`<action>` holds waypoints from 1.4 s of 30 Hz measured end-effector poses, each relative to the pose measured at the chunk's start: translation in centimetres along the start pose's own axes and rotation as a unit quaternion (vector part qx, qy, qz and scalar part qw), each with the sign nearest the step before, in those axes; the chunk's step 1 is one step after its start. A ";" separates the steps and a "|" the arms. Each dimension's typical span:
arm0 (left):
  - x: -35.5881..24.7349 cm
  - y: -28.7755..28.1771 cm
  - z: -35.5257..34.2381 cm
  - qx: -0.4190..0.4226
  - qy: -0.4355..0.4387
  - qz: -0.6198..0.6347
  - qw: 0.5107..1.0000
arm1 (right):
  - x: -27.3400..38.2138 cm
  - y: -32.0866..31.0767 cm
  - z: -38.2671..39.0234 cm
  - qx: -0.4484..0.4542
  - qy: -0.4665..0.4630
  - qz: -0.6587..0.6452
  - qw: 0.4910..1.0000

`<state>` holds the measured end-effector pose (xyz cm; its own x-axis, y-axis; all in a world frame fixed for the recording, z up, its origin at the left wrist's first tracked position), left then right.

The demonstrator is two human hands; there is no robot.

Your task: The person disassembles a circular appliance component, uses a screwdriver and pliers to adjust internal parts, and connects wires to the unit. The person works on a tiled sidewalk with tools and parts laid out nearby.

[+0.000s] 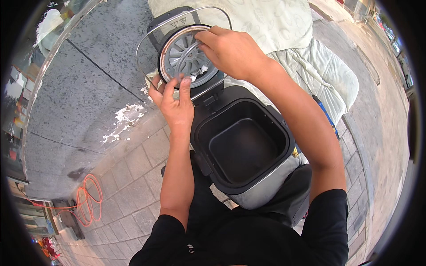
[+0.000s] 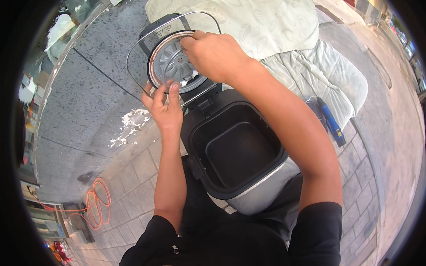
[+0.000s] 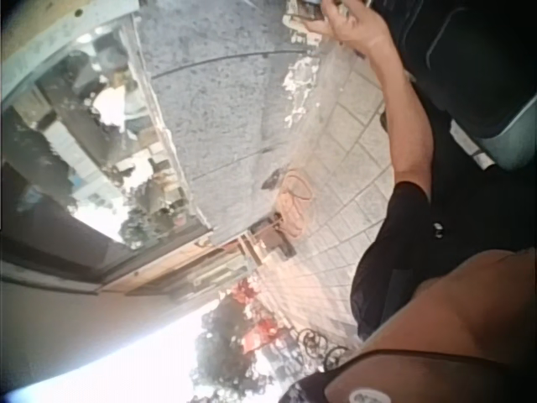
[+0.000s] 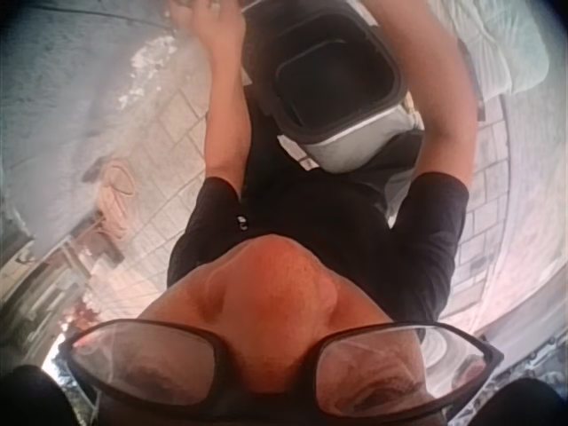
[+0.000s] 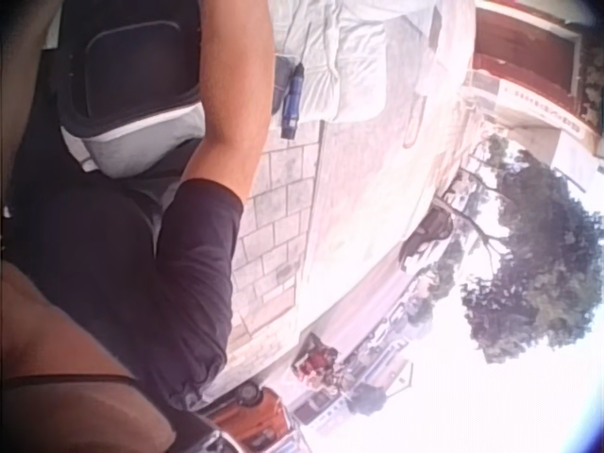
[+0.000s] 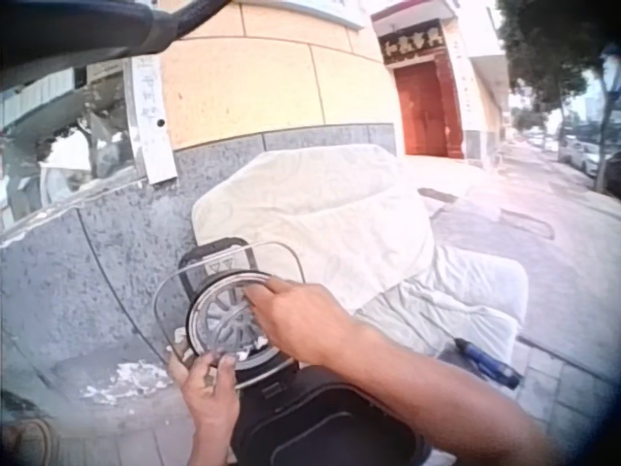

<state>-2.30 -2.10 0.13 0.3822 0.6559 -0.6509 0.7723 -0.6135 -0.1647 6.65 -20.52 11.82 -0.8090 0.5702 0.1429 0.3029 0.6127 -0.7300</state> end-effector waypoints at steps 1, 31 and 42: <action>0.0 0.0 0.0 0.002 -0.014 0.011 1.000 | 0.1 -0.1 0.3 0.005 0.011 -0.011 1.000; 0.1 -0.2 0.2 0.015 -0.074 0.006 0.997 | -1.6 4.3 3.5 0.011 0.263 -0.132 0.956; -0.9 1.2 0.2 -0.052 -0.105 -0.019 0.993 | -1.2 5.2 3.1 -0.025 0.290 -0.121 0.949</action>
<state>-1.83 -3.50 0.42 0.2457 0.5649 -0.7877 0.8365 -0.5342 -0.1222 7.69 -19.69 5.78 -0.4483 0.6058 0.6573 0.1787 0.7812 -0.5981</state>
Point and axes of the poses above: each hand's wrist, its own z-axis away from the middle knuckle, its own y-axis out of the palm, x = y × z, the point moved 1 cm from there along -z, towards the middle knuckle, and after that the axes turned 2 degrees about y, right-handed, at the moved point
